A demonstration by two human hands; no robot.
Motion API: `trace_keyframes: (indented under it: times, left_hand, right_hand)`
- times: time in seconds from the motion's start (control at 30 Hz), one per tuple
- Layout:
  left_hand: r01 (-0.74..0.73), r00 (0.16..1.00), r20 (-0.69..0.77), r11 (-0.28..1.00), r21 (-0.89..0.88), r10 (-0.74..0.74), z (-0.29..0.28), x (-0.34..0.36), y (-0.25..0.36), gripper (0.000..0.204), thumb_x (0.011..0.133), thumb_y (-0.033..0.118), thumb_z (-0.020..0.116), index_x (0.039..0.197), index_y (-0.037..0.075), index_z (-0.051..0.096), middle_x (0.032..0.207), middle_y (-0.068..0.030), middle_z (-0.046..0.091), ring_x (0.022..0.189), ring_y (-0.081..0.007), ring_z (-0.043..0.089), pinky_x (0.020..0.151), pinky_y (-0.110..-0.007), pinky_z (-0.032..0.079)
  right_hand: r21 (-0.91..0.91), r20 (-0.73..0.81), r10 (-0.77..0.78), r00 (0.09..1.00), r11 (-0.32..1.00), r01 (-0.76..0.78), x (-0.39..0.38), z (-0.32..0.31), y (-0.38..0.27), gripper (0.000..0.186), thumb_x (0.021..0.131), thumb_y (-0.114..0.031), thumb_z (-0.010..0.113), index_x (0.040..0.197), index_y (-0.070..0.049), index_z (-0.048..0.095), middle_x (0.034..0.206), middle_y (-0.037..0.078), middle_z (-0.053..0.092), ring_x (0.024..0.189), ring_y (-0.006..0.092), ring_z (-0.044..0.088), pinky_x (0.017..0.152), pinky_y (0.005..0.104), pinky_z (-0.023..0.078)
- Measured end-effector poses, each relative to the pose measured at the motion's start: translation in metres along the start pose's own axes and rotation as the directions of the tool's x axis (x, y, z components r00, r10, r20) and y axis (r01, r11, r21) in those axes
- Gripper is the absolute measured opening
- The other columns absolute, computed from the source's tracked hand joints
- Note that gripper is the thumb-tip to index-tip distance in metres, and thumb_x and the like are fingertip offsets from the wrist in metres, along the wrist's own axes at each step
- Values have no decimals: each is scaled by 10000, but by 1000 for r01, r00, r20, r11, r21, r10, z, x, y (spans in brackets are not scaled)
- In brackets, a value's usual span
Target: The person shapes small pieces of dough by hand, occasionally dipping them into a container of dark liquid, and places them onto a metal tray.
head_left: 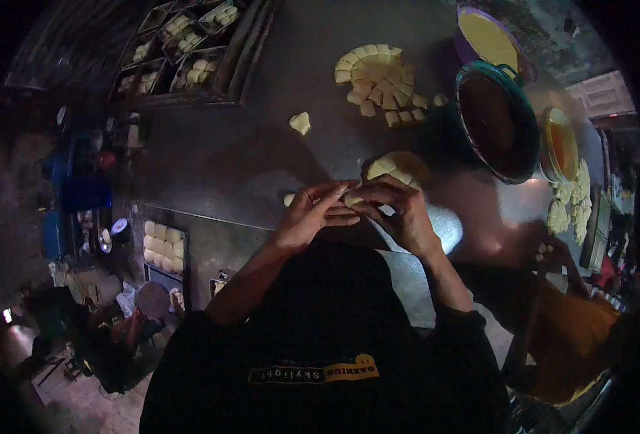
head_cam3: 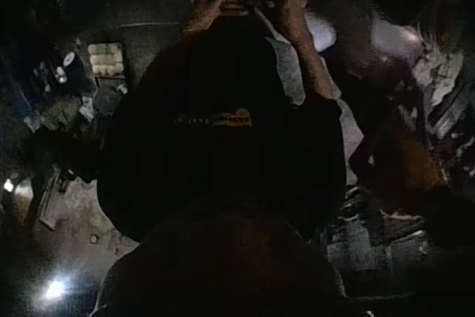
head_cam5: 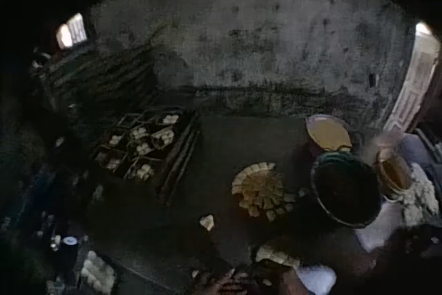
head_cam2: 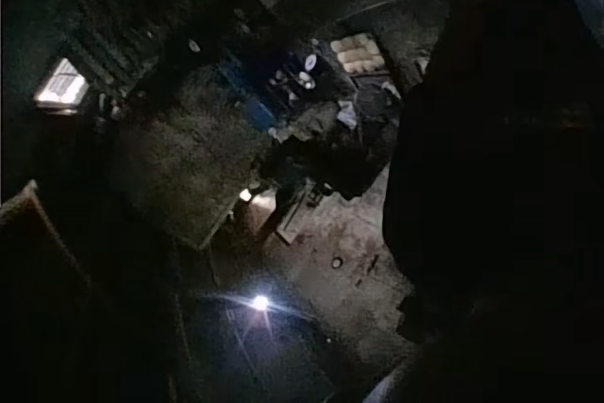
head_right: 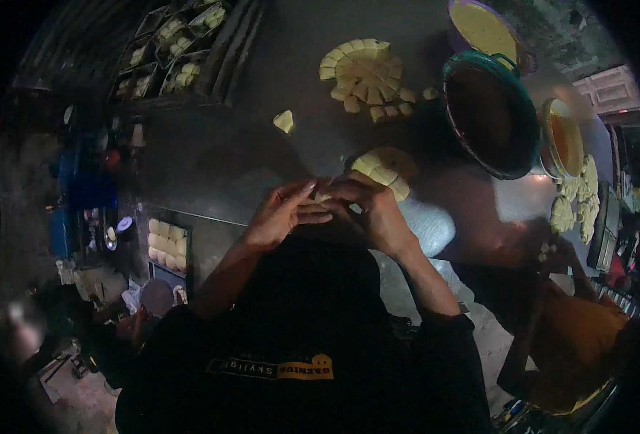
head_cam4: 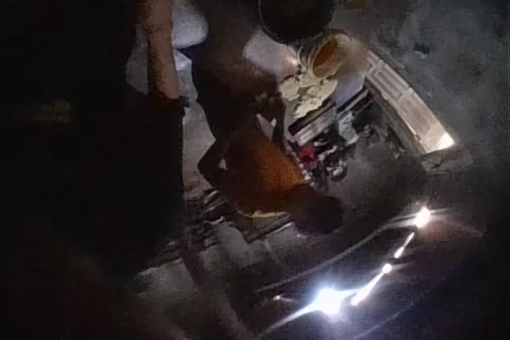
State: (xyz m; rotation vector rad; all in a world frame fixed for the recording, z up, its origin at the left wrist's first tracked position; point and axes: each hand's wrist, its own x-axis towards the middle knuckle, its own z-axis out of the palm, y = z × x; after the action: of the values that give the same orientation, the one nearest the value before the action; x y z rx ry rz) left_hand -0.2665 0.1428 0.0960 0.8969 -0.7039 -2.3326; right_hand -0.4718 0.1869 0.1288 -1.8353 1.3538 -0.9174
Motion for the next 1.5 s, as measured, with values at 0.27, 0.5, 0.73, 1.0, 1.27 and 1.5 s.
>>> trace_keyframes:
  times: [0.27, 0.5, 0.73, 1.0, 1.27, 1.5]
  left_hand:
    - [-289, 957, 201, 742, 605, 209, 12, -10, -2, 349, 900, 114, 723, 1211, 8, 607, 1129, -80, 667, 1028, -136, 642, 898, -304, 545]
    - [-133, 991, 16, 922, 364, 136, -46, -11, -45, 360, 857, 15, 706, 1204, -19, 615, 1063, -109, 696, 1017, -170, 655, 870, -296, 526]
    - [-142, 907, -337, 937, 319, 252, -94, -31, -56, 273, 986, 68, 484, 1200, -21, 628, 1144, -164, 670, 1110, -232, 632, 956, -319, 472]
    - [-25, 853, -375, 745, 666, 364, -110, -53, 13, 489, 1062, 348, 381, 1477, 92, 345, 1161, -191, 675, 911, -252, 712, 775, -316, 550]
    - [-269, 783, -406, 845, 463, 471, -199, -103, 32, 599, 1047, 469, 381, 1510, 107, 265, 1155, -213, 672, 873, -265, 719, 720, -350, 570]
    - [-270, 793, -415, 868, 418, 446, -238, -119, 11, 560, 1050, 451, 408, 1475, 95, 334, 1169, -184, 669, 956, -234, 691, 780, -334, 550]
  right_hand:
    - [350, 175, 106, 979, 922, -163, 0, -1, 8, 236, 788, 9, 758, 1009, -51, 699, 921, 107, 682, 852, 270, 670, 736, 345, 530]
    - [-94, 62, -108, 992, 989, 113, -5, 29, -4, 299, 826, -90, 730, 1122, -103, 692, 1196, 110, 620, 1011, 263, 594, 870, 367, 509]
    - [-247, 197, -267, 943, 918, 311, -13, 107, 8, 321, 867, -100, 647, 1187, -95, 673, 1301, 99, 610, 1147, 251, 592, 908, 382, 504]
    - [138, 371, 186, 910, 958, -252, 80, 144, 73, 304, 852, -127, 663, 1144, -41, 654, 1128, 202, 661, 994, 410, 646, 866, 452, 528]
    - [2, 230, 102, 968, 994, -105, 77, 163, 69, 286, 820, -162, 699, 1078, -41, 667, 1096, 197, 655, 984, 371, 664, 883, 443, 526]
    - [-305, 183, 82, 980, 952, -23, 109, 140, 69, 318, 793, -126, 673, 1098, -36, 666, 1133, 174, 647, 973, 377, 653, 879, 445, 530]
